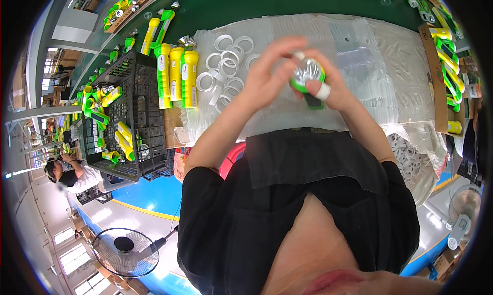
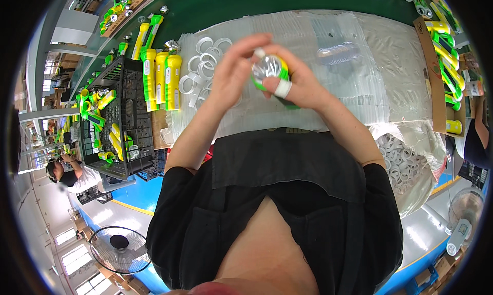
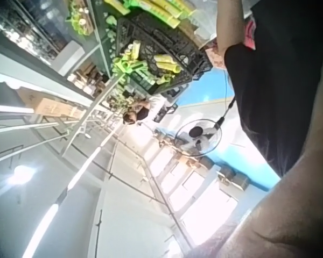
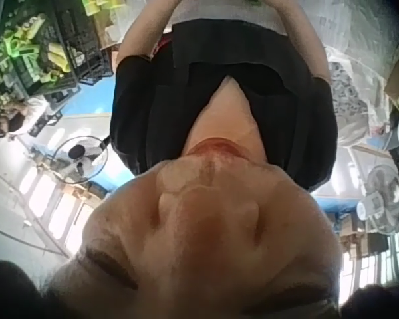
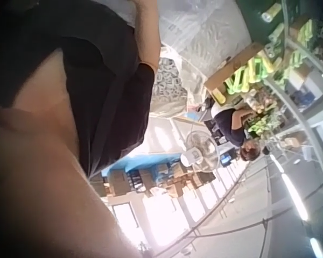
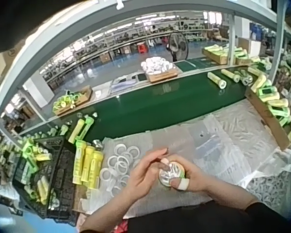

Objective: Assembling plastic flashlights by attaching rings and lenses on a production line.

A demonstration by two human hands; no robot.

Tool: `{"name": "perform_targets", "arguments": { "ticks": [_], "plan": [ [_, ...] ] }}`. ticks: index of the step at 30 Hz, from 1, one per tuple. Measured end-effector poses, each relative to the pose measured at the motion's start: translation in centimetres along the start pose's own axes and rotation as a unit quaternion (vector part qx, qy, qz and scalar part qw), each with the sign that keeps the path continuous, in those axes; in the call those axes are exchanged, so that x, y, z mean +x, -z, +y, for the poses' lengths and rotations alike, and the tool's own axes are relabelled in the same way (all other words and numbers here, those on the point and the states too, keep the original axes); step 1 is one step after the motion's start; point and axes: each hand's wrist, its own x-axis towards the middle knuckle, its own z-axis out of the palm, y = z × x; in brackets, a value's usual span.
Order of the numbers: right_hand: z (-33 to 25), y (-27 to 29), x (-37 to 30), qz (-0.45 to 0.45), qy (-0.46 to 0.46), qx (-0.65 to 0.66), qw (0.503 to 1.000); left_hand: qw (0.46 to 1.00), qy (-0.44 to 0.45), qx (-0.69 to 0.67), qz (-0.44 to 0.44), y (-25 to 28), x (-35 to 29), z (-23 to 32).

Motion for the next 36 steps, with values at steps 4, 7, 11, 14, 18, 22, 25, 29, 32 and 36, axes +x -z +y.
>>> {"name": "perform_targets", "arguments": {
  "ticks": [4,7,11,14,18,22,25,29,32,36],
  "plan": [
    [-0.6,1.4,3.3,0.084,0.094,-0.002,0.992,0.901,-0.032,0.431,-0.043,5.9,1.2,-1.0],
    [1.7,1.9,4.0,0.112,0.069,-0.034,0.991,0.774,-0.012,0.596,-0.211,6.7,0.5,-1.3],
    [1.7,1.6,3.8,0.103,0.067,-0.05,0.991,0.738,0.062,0.565,-0.364,7.6,1.1,-1.4],
    [1.5,1.4,3.8,0.104,0.076,-0.025,0.991,0.87,0.017,0.451,-0.198,7.2,2.4,-0.3],
    [1.3,1.4,3.9,0.116,0.071,-0.051,0.989,0.992,0.105,-0.054,0.051,5.4,3.1,1.8],
    [1.2,1.1,4.0,0.115,0.107,-0.091,0.983,0.997,-0.039,0.066,0.023,3.1,3.1,2.2],
    [1.6,1.6,4.1,0.088,0.143,-0.107,0.98,0.96,-0.105,0.26,0.008,2.1,3.5,2.3],
    [1.5,1.7,4.0,0.077,0.137,-0.108,0.982,0.958,-0.092,0.272,0.003,2.0,3.4,2.0],
    [1.7,2.3,3.5,0.074,0.127,-0.152,0.977,0.953,-0.102,0.283,-0.006,1.9,3.5,2.0],
    [0.5,2.7,3.1,0.085,0.156,-0.118,0.977,0.954,-0.085,0.286,-0.016,1.6,3.7,2.2]
  ]
}}
